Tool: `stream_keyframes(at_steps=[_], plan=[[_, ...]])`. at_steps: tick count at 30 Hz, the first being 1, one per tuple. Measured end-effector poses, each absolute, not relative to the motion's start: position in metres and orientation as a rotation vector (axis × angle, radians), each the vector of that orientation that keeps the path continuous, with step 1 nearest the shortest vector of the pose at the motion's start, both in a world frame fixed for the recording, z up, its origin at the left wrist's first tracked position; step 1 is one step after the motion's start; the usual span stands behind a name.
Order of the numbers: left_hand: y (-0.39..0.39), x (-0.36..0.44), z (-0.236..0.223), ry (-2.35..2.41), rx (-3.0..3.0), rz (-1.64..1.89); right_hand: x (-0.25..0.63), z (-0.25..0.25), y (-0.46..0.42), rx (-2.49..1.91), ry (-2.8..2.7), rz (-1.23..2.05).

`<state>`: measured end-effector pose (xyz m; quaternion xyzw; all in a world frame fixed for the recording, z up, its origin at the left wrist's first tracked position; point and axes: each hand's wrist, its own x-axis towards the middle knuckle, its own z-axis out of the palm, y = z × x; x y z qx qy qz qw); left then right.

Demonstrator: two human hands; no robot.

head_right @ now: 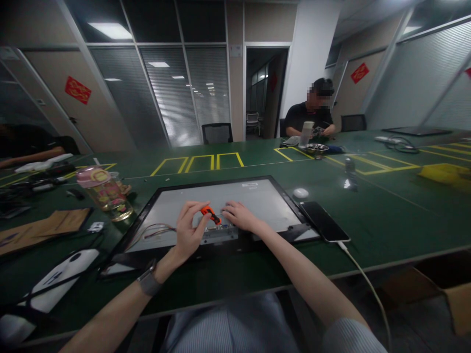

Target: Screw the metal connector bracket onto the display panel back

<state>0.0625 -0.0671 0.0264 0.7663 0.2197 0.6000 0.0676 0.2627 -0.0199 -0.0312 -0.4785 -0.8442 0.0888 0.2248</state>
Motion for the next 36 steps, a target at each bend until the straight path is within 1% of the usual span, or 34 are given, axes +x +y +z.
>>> stream_keyframes(at_steps=[9,16,26,36], plan=[[-0.07,0.06,0.026,0.705,2.349,1.782,0.262,-0.032,-0.019,-1.339,-2.307,0.245],[-0.068,0.062,0.025,0.716,2.353,1.851,0.262,-0.031,-0.02,-1.334,-2.3,0.278],[-0.067,0.062,0.027,0.733,2.321,1.826,0.261,-0.024,-0.025,-1.335,-2.309,0.273],[-0.065,0.062,0.025,0.786,2.329,1.863,0.261,-0.028,-0.022,-1.357,-2.315,0.274]])
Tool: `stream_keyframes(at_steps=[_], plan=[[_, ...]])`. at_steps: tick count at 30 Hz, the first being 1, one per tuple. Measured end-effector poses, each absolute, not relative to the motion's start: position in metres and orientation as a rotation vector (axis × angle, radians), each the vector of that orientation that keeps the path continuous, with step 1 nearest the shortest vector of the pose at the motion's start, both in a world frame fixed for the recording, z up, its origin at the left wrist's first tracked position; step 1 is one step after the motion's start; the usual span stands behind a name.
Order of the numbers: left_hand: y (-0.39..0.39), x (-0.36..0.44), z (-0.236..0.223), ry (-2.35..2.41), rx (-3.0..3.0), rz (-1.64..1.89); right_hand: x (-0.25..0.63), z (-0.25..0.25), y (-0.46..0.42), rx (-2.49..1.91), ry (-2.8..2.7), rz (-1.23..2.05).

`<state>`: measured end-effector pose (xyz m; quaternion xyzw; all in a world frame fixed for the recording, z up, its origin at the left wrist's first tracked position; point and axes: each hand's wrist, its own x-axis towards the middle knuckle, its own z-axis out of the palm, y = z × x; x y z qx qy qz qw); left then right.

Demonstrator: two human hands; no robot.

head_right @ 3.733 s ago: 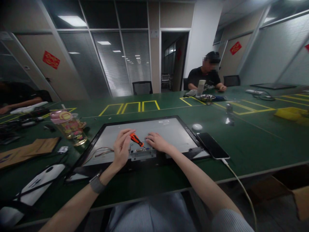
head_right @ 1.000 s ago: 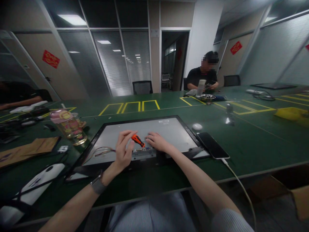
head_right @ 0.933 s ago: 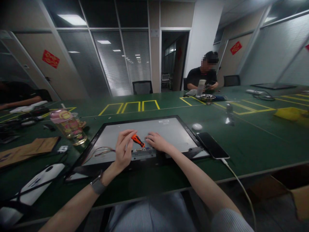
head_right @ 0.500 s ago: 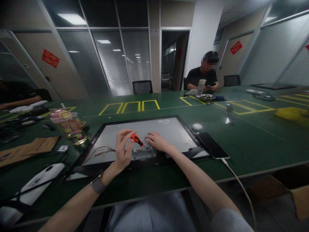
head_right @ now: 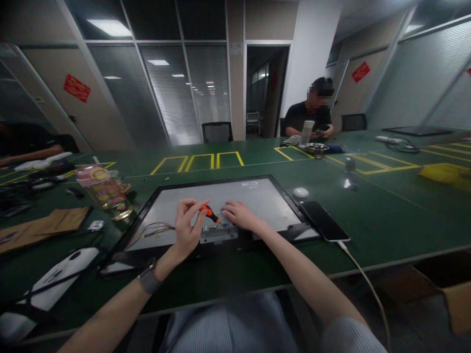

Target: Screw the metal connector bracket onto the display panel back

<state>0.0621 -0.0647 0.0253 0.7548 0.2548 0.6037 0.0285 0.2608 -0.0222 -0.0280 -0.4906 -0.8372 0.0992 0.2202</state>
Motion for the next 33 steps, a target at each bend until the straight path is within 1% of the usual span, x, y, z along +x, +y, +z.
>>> stream_keyframes(at_steps=[18,33], plan=[[-0.0634,0.0614,0.0246,0.821,2.277,1.838,0.2606,-0.0226,-0.0261,-1.356,-2.305,0.299],[-0.0629,0.061,0.0263,0.762,2.3,1.811,0.2631,-0.0317,-0.0203,-1.333,-2.315,0.283]])
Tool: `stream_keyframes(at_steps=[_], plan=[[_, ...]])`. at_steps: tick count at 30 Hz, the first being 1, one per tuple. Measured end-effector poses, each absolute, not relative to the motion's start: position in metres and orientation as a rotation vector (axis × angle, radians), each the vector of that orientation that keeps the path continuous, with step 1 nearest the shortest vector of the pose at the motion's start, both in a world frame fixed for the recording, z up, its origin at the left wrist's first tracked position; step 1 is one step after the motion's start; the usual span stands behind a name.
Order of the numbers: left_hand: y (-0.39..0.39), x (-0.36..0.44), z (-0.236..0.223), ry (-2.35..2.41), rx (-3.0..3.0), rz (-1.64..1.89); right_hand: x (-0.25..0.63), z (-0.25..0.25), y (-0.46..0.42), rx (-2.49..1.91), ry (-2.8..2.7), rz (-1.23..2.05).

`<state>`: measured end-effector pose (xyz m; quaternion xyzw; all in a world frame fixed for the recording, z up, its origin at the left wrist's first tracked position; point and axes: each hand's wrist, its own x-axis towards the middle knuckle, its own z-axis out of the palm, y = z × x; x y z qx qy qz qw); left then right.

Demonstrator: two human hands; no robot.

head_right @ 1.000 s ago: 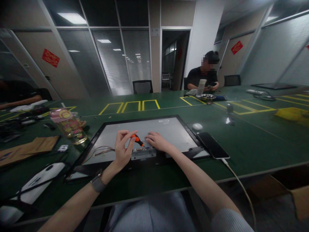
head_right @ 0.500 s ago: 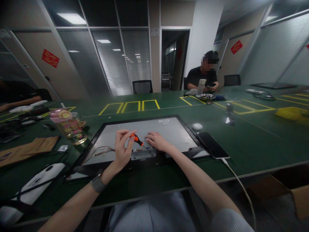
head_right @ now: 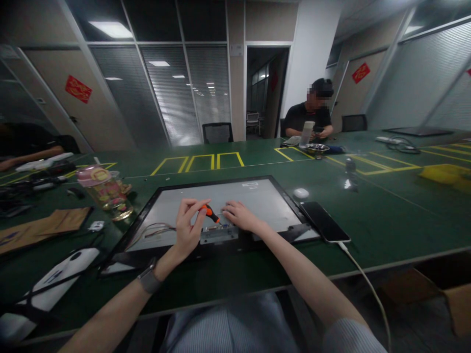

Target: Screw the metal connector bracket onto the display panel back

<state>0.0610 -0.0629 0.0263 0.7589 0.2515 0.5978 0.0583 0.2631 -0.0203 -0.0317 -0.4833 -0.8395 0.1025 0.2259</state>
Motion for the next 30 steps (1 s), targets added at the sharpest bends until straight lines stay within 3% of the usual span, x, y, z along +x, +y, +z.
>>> stream_keyframes(at_steps=[30], plan=[[-0.0598,0.0605,0.0257,0.798,2.223,1.837,0.2627,-0.0305,-0.021,-1.329,-2.289,0.286]])
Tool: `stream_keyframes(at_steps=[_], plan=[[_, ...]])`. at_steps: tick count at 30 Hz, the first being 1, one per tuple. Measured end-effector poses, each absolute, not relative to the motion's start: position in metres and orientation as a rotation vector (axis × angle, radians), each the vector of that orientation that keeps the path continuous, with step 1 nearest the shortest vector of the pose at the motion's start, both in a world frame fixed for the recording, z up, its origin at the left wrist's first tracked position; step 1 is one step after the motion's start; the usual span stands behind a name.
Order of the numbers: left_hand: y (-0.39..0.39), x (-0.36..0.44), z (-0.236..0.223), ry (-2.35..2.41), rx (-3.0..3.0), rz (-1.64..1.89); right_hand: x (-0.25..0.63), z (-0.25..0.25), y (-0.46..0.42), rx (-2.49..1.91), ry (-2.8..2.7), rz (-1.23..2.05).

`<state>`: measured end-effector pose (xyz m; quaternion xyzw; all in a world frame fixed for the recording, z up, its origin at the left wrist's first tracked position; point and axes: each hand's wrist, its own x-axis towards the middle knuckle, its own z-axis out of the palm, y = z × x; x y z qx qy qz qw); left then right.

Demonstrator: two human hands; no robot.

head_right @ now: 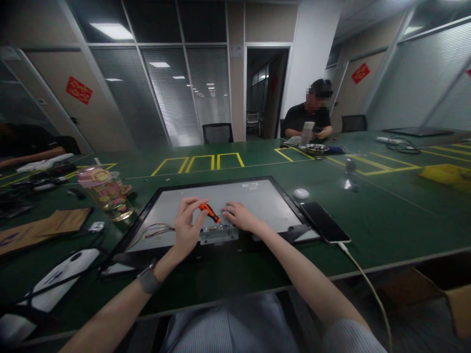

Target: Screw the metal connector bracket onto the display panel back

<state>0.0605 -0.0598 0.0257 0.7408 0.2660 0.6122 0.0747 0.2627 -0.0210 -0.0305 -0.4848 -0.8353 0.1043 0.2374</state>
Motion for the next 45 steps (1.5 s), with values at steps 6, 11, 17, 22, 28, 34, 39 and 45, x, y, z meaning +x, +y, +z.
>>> stream_keyframes(at_steps=[6,11,17,22,28,34,39,45], plan=[[-0.0616,0.0607,0.0252,0.775,2.142,1.867,0.2627,-0.0288,-0.0228,-1.35,-2.3,0.292],[-0.0585,0.061,0.0252,0.682,2.078,1.691,0.2626,-0.0306,-0.0215,-1.338,-2.29,0.298],[-0.0551,0.0619,0.0255,0.807,1.957,1.737,0.2626,-0.0277,-0.0226,-1.338,-2.311,0.309],[-0.0554,0.0624,0.0268,0.73,1.839,1.605,0.2637,-0.0301,-0.0216,-1.316,-2.303,0.293],[-0.0563,0.0643,0.0259,0.698,1.818,1.57,0.2639,-0.0332,-0.0201,-1.338,-2.296,0.296],[-0.0541,0.0641,0.0242,0.751,1.876,1.677,0.2645,-0.033,-0.0199,-1.341,-2.312,0.284],[-0.0561,0.0634,0.0268,0.729,1.9,1.586,0.2643,-0.0336,-0.0199,-1.325,-2.302,0.289],[-0.0566,0.064,0.026,0.739,1.874,1.632,0.264,-0.0331,-0.0202,-1.321,-2.297,0.289]])
